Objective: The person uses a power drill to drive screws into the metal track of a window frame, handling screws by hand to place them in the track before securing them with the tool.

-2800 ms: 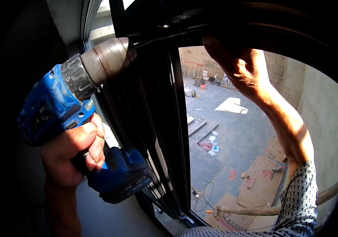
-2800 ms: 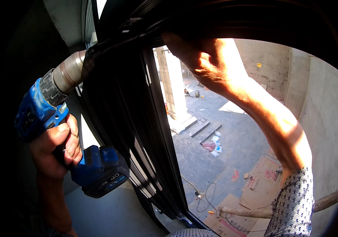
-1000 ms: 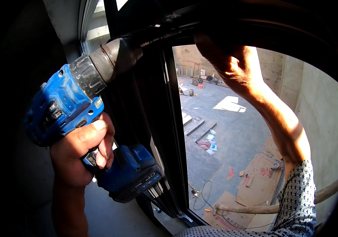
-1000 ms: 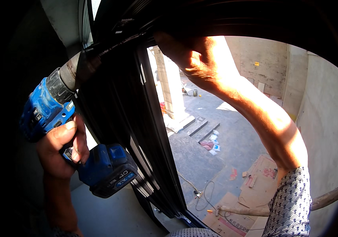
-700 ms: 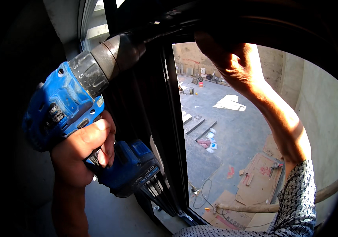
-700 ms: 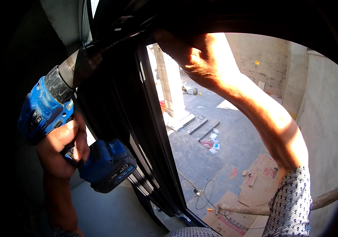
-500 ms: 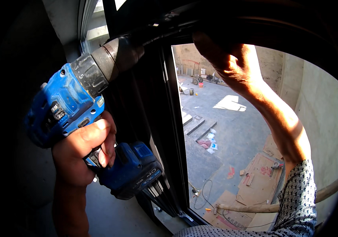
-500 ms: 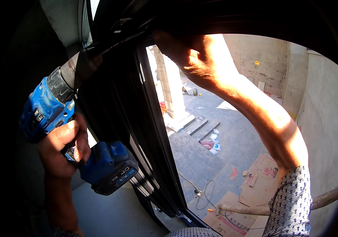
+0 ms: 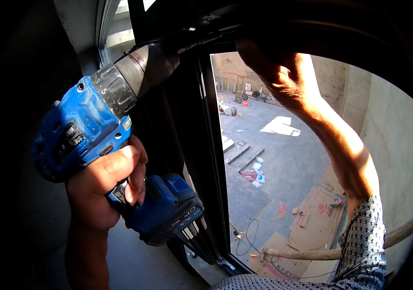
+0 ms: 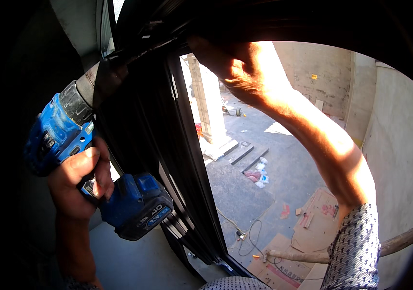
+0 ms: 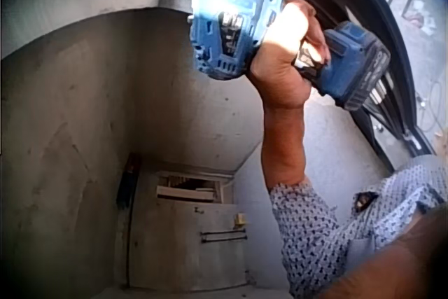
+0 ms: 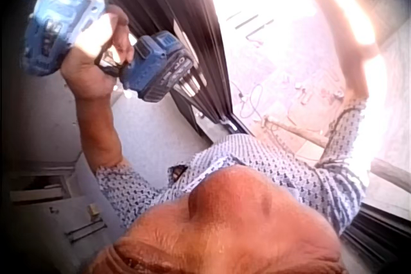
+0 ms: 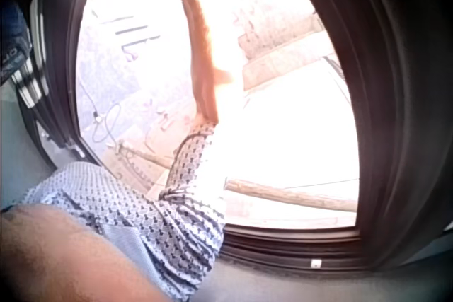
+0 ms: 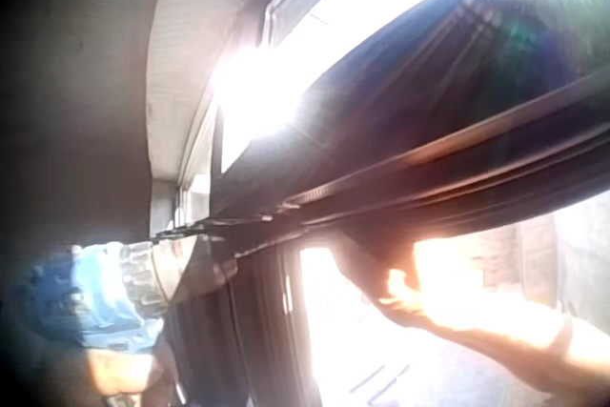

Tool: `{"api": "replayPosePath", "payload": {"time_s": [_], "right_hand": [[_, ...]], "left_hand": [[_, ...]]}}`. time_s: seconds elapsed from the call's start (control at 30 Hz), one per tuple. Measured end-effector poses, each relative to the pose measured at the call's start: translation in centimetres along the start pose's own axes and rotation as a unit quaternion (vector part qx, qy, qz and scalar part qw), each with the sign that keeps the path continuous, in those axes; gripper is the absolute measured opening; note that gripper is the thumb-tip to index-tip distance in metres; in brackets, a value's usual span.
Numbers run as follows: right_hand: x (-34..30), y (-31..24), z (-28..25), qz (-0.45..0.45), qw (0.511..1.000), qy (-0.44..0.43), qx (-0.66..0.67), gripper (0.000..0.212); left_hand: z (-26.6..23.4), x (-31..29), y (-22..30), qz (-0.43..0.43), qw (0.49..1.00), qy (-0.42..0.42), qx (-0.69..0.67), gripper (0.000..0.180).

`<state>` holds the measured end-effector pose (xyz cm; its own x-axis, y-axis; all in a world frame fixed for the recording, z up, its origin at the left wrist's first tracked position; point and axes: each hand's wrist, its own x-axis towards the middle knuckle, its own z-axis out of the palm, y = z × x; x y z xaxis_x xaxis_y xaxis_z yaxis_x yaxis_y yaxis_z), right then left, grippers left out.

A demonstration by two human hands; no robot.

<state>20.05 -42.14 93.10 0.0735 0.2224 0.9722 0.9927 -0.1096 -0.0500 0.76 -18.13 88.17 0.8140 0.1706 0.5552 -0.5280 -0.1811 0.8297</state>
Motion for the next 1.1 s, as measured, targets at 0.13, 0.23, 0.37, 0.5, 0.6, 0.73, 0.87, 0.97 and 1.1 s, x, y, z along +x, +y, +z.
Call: {"api": "replayPosePath", "payload": {"time_s": [0.13,0.23,0.37,0.5,0.6,0.73,0.87,0.97,1.1], "right_hand": [[0.1,0.9,0.2,-0.044,0.998,0.024,-0.023,0.026],[0.2,0.6,0.1,-0.045,0.999,0.024,-0.016,0.025],[0.4,0.3,-0.2,-0.010,0.999,-0.014,0.036,0.022],[0.0,0.2,-1.1,0.007,0.999,-0.030,-0.027,0.019],[0.6,0.7,-1.0,-0.071,0.996,0.048,-0.031,0.019],[0.2,1.0,0.2,0.016,0.992,0.107,0.064,0.023],[0.5,1.1,-0.1,0.007,0.995,0.069,0.077,0.026],[0.4,1.5,-0.1,0.010,0.996,0.071,0.061,0.027],[0.5,1.6,-0.2,-0.052,0.995,0.082,0.037,0.023]], "left_hand": [[0.6,0.1,-0.2,-0.010,1.000,0.018,-0.006,0.028],[0.4,0.0,0.6,-0.016,1.000,0.002,-0.018,0.021],[0.6,0.0,0.8,-0.010,1.000,0.014,-0.002,0.027],[0.9,-0.2,1.2,-0.014,1.000,0.026,0.010,0.027],[1.1,-0.3,1.8,-0.015,0.999,0.024,0.016,0.026],[0.9,-0.2,2.0,-0.022,1.000,0.013,-0.010,0.025],[0.6,-0.4,1.9,-0.012,1.000,0.016,0.012,0.025],[1.3,-0.2,1.8,-0.014,0.999,0.026,0.032,0.026],[1.3,-0.3,1.4,-0.008,1.000,0.009,0.006,0.025]]}}
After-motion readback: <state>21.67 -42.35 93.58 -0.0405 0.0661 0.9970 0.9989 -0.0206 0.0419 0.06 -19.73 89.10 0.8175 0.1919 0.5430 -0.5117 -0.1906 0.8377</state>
